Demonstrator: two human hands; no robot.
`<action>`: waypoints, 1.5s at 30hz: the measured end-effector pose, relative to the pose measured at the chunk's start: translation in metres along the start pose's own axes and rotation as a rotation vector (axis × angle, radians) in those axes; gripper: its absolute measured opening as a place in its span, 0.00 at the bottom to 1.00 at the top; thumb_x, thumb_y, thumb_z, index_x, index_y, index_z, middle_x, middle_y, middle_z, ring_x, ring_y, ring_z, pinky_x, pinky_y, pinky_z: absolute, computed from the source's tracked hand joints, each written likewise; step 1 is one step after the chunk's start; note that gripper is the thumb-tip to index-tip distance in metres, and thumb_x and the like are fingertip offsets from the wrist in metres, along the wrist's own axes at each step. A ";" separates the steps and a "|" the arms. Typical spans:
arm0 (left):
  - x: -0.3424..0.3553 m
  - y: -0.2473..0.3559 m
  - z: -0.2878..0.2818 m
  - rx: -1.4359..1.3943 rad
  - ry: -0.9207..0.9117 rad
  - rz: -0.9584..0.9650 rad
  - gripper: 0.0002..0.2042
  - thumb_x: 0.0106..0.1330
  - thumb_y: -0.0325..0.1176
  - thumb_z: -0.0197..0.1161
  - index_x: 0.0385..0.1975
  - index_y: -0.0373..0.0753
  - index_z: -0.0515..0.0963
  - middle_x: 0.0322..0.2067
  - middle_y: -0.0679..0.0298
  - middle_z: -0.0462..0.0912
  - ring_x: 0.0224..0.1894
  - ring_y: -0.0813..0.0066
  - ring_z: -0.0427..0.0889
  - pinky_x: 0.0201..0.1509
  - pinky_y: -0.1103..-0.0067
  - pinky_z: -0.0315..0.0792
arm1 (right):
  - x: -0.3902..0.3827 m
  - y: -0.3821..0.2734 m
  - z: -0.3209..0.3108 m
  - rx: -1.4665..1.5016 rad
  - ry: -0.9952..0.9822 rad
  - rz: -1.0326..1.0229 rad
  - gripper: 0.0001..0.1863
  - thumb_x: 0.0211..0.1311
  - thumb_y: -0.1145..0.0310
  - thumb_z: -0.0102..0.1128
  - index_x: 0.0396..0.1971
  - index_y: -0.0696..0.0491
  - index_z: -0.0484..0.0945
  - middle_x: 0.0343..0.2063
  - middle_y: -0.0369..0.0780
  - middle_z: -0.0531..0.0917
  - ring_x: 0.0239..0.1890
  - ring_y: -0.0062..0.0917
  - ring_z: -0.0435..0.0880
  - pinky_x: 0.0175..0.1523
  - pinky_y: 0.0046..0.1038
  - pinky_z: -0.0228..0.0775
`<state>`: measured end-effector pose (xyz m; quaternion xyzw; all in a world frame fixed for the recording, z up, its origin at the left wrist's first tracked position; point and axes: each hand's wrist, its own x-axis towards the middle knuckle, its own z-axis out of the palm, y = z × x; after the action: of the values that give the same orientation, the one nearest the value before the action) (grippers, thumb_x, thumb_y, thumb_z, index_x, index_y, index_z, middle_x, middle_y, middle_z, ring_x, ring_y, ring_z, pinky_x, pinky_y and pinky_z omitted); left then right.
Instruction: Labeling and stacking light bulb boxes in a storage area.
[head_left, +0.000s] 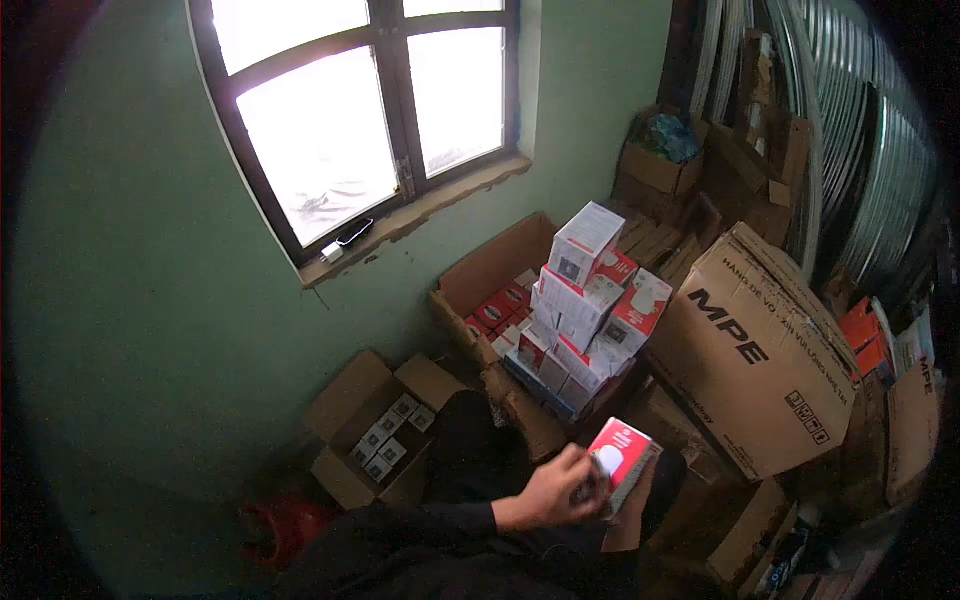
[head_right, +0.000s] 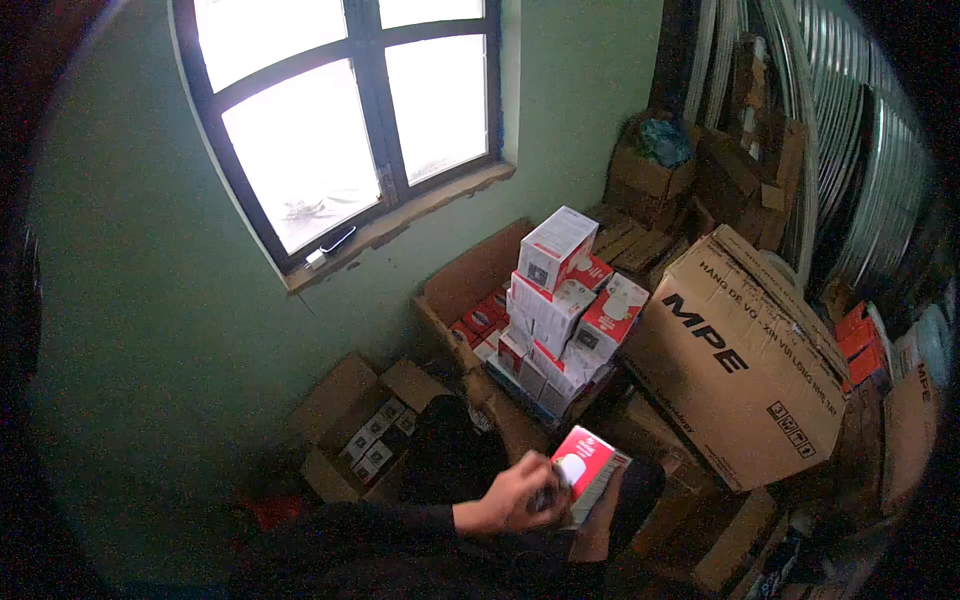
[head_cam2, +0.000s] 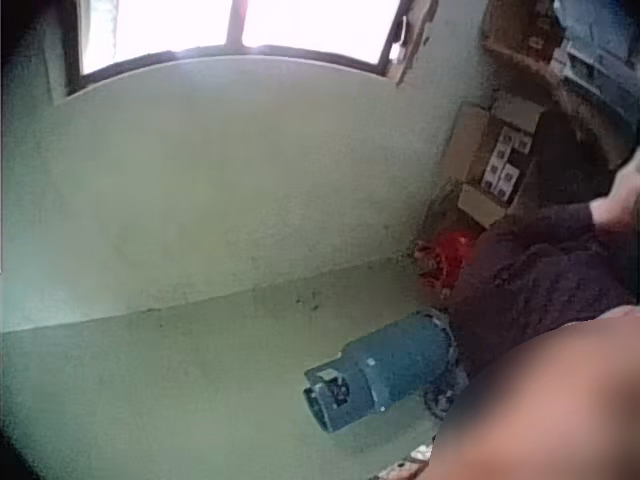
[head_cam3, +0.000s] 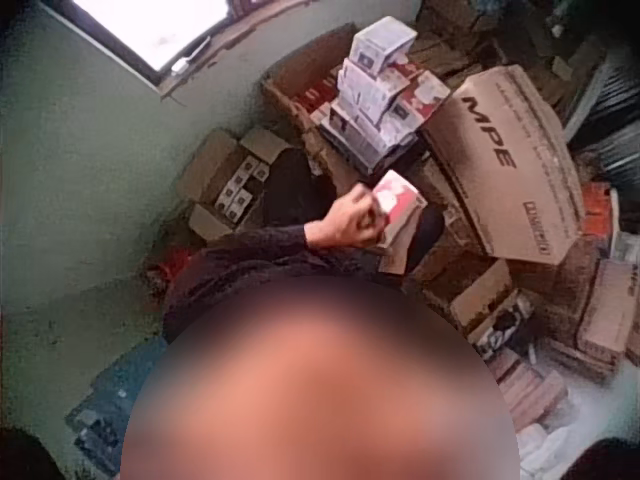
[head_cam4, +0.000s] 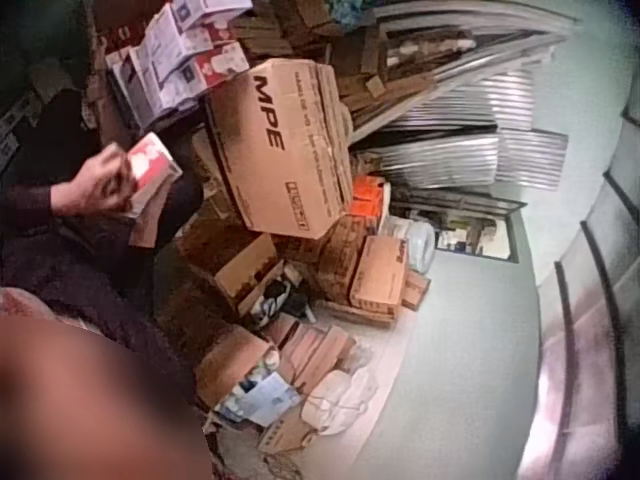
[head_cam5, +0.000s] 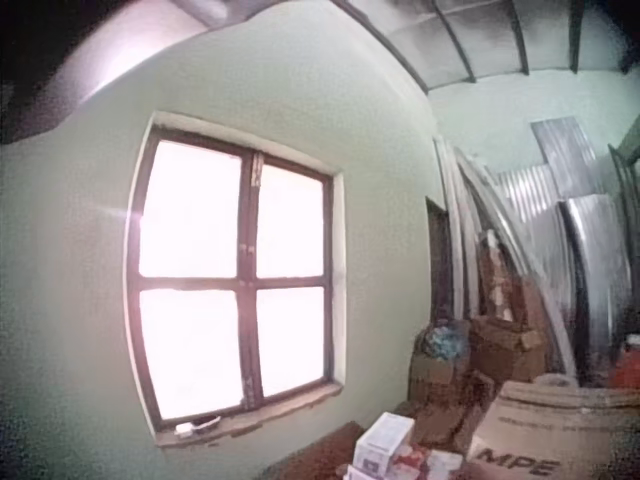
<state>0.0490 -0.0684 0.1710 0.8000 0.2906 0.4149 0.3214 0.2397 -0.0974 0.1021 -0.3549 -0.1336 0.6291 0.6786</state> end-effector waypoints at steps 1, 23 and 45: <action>-0.005 0.004 0.006 -0.029 -0.038 -0.022 0.17 0.59 0.33 0.78 0.42 0.40 0.77 0.47 0.53 0.76 0.49 0.52 0.84 0.52 0.65 0.81 | 0.002 -0.004 -0.006 0.052 0.062 -0.009 0.43 0.78 0.28 0.35 0.69 0.52 0.70 0.59 0.44 0.81 0.59 0.36 0.83 0.63 0.43 0.77; 0.059 -0.010 -0.012 0.067 -0.348 -0.107 0.18 0.69 0.42 0.70 0.45 0.35 0.74 0.43 0.49 0.74 0.43 0.43 0.81 0.44 0.61 0.77 | -0.044 -0.007 0.031 -1.336 0.048 -0.815 0.52 0.47 0.48 0.86 0.68 0.59 0.69 0.56 0.52 0.78 0.58 0.49 0.80 0.61 0.47 0.75; 0.033 -0.084 -0.001 -0.024 -0.064 -0.352 0.18 0.75 0.45 0.65 0.50 0.35 0.77 0.47 0.51 0.74 0.48 0.49 0.81 0.51 0.63 0.78 | -0.047 0.004 0.038 -1.510 -0.141 -0.629 0.56 0.40 0.42 0.89 0.65 0.57 0.70 0.56 0.49 0.75 0.58 0.46 0.79 0.61 0.48 0.75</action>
<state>0.0476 0.0083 0.1235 0.7457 0.4109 0.3301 0.4076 0.2052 -0.1302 0.1390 -0.6217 -0.6565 0.1709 0.3914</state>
